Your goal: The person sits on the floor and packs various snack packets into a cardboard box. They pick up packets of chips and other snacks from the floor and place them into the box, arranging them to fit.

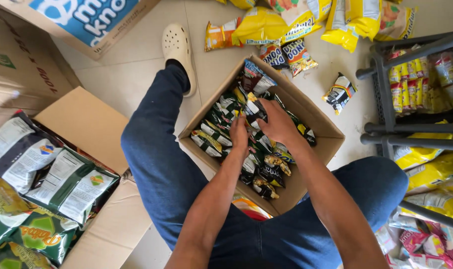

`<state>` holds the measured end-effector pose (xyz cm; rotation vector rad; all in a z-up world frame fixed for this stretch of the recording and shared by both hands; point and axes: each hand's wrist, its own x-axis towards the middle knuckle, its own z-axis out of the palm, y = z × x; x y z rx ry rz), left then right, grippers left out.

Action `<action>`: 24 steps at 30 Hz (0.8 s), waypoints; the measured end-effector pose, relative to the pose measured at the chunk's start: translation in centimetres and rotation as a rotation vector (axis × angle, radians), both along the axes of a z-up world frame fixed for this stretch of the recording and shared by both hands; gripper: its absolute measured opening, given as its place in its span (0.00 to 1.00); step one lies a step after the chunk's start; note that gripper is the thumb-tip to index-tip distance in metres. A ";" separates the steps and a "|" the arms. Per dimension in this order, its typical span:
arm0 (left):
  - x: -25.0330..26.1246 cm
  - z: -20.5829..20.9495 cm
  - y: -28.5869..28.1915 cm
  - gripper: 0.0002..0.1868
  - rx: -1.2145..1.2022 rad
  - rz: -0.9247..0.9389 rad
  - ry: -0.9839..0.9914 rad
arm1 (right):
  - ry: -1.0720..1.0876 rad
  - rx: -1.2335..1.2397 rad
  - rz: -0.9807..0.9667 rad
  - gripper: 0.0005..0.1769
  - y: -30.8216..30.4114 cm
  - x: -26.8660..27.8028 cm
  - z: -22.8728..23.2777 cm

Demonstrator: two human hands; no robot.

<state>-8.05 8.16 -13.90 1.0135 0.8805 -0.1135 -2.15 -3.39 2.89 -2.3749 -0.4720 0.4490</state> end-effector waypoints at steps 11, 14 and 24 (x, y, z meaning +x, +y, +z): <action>5.7 4.0 0.8 0.45 0.285 0.188 -0.023 | -0.483 -0.218 -0.017 0.38 6.3 4.6 0.1; 6.3 2.5 0.6 0.45 0.367 0.179 -0.017 | -0.500 -0.245 -0.015 0.34 6.2 4.8 -1.4; 6.8 4.7 1.0 0.44 0.337 0.116 0.029 | -0.371 -0.244 -0.058 0.30 5.1 5.0 -2.7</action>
